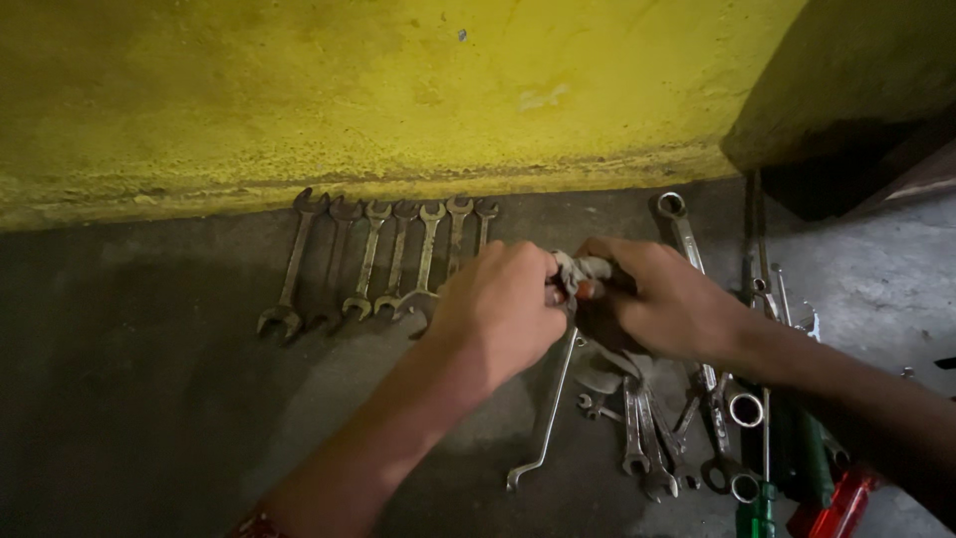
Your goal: The person cleans a wrench by hand with a cloth and then aligns it with several other wrenches on the floor.
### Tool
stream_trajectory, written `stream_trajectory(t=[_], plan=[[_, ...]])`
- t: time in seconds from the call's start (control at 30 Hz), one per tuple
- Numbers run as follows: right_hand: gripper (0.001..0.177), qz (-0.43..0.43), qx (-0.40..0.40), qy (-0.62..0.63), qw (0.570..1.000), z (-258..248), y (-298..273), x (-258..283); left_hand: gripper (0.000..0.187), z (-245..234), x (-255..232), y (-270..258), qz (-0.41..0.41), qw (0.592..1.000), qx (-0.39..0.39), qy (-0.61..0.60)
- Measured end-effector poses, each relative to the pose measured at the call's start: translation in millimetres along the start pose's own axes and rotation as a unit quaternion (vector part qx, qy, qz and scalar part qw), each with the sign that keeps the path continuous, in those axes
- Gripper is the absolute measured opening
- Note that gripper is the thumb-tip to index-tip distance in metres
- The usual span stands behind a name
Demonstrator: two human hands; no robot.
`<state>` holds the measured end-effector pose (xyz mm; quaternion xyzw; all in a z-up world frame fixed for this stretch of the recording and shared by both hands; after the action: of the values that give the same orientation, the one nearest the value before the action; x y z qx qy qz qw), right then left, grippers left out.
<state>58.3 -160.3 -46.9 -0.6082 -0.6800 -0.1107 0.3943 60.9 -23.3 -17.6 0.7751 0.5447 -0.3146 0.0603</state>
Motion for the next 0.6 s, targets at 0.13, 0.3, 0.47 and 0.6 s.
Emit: stream_trajectory(t=[0.13,0.3,0.47,0.6], plan=[[0.021,0.052,-0.029,0.111,0.992,-3,-2,-15,0.015,6,2,0,-0.029,0.999,0.008,-0.045],[0.021,0.085,-0.051,0.156,0.983,-10,1,-17,0.012,-1,-6,1,0.032,0.996,-0.042,-0.069],[0.022,0.063,-0.019,0.104,0.992,-10,-12,-1,0.017,-2,-7,0,-0.002,1.0,-0.019,-0.024],[0.031,-0.021,-0.009,0.09,0.996,-11,-12,0,0.017,-9,-11,0,0.038,0.998,-0.056,-0.015]])
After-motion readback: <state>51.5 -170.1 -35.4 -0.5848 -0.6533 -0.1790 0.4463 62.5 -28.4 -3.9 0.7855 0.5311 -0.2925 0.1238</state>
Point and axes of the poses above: each hand's wrist, its own y-axis towards the middle knuckle, its own z-axis out of the palm, x = y × z, the point moved 7 cm from there along y, towards the middle knuckle, and after that the axes turned 1 degree about z, right-handed, at the moved point
